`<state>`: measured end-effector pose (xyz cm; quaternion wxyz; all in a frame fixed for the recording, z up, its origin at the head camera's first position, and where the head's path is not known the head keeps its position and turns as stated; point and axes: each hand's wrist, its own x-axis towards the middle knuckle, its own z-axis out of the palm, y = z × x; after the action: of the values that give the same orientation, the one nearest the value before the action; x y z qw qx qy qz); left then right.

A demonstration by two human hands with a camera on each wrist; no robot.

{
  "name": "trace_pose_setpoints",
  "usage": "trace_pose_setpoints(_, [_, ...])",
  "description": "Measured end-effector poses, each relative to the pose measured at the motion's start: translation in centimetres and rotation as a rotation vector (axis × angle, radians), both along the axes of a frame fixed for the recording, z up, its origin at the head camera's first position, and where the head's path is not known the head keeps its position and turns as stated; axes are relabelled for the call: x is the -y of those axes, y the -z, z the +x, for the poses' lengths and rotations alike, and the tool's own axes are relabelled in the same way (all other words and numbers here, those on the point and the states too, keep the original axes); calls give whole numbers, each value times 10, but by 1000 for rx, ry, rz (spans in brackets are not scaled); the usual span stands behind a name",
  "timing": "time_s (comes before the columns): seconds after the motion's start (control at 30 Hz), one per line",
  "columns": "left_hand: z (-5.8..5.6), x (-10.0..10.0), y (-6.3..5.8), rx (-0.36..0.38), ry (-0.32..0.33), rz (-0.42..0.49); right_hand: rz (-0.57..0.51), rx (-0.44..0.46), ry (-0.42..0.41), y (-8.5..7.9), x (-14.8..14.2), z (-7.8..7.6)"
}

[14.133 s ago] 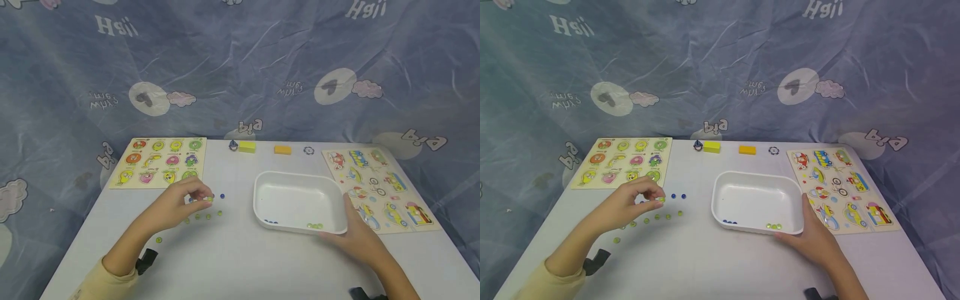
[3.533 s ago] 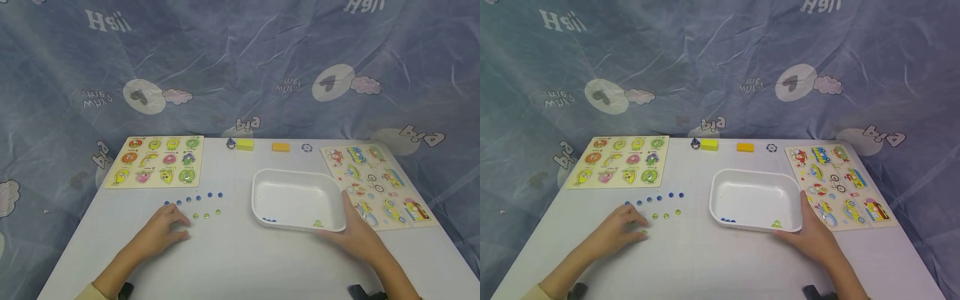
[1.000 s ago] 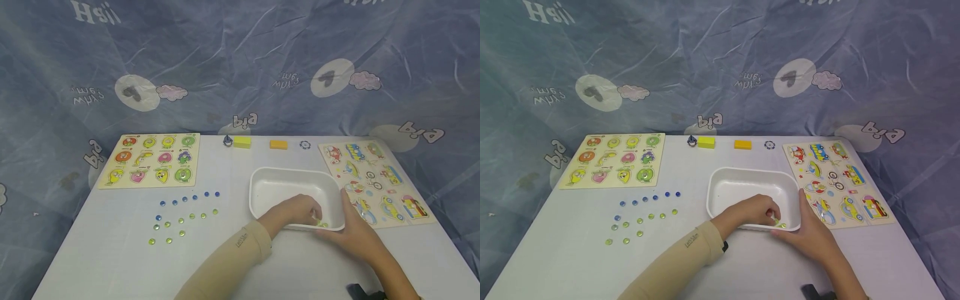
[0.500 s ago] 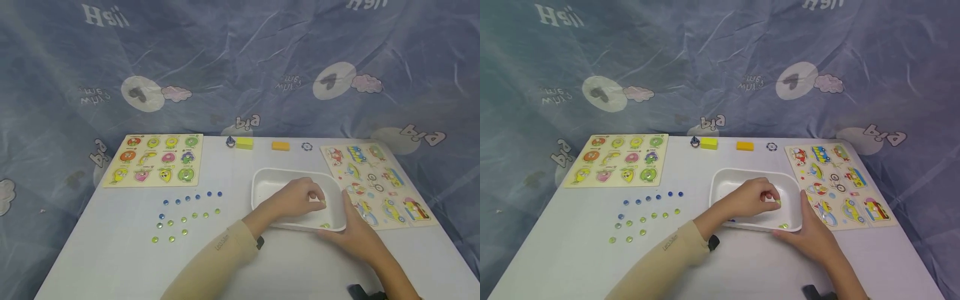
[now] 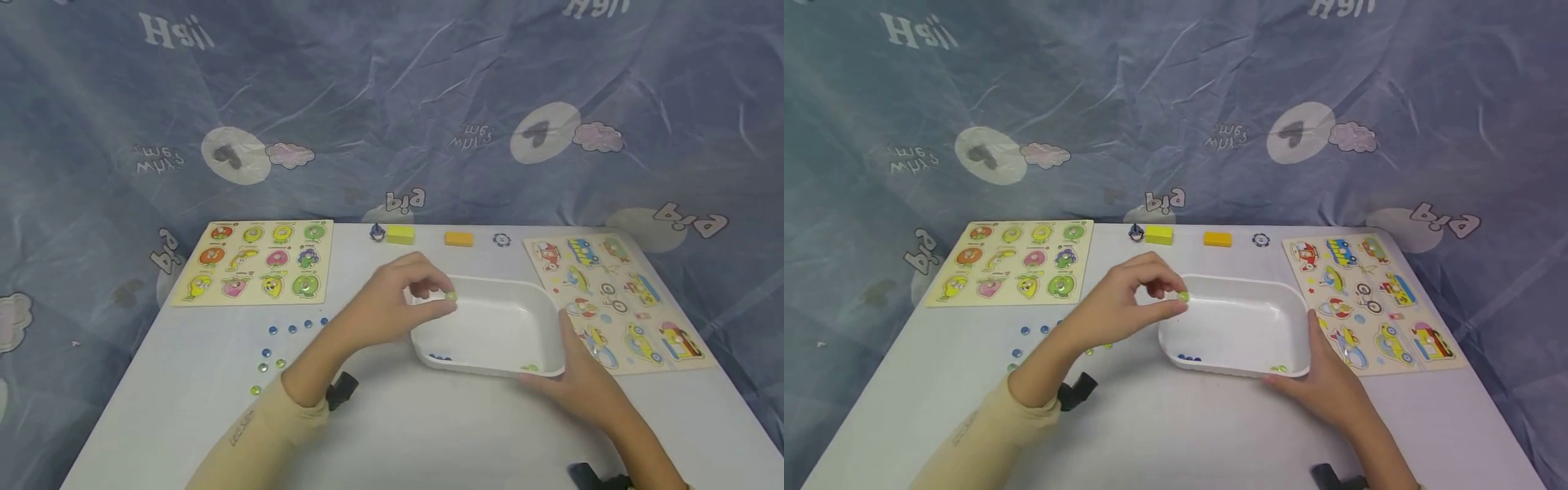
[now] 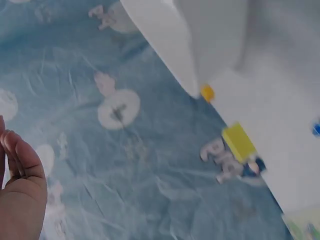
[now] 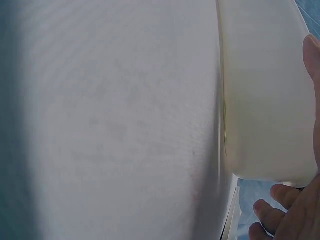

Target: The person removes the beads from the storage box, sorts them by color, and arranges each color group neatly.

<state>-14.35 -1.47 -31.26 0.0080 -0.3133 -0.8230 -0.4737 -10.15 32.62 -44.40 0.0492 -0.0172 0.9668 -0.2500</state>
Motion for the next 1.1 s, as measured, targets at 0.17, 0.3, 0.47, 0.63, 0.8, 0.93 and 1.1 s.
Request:
trace_pose_setpoints(0.17, [9, 48, 6, 30, -143, 4, 10, 1, 3, -1, 0, 0])
trace_pose_setpoints(0.3, [16, 82, 20, 66, -232, -38, 15, 9, 7, -1, -1, -1])
trace_pose_setpoints(0.47, [25, 117, 47, 150, -319, -105, 13, 19, 15, -1, -1, -2])
trace_pose_setpoints(0.63, [36, 136, 74, 226, -374, -198, 11, 23, 15, -2, 0, -1])
trace_pose_setpoints(0.8, [40, 142, 96, 290, -382, -286, 6, 27, 15, -2, 1, -1])
trace_pose_setpoints(0.93, [40, 141, 109, 306, -374, -351, 7, 25, 13, -2, 1, -1])
trace_pose_setpoints(1.1, [39, 139, 119, 276, -358, -428, 0, 14, 10, -2, 1, -1])
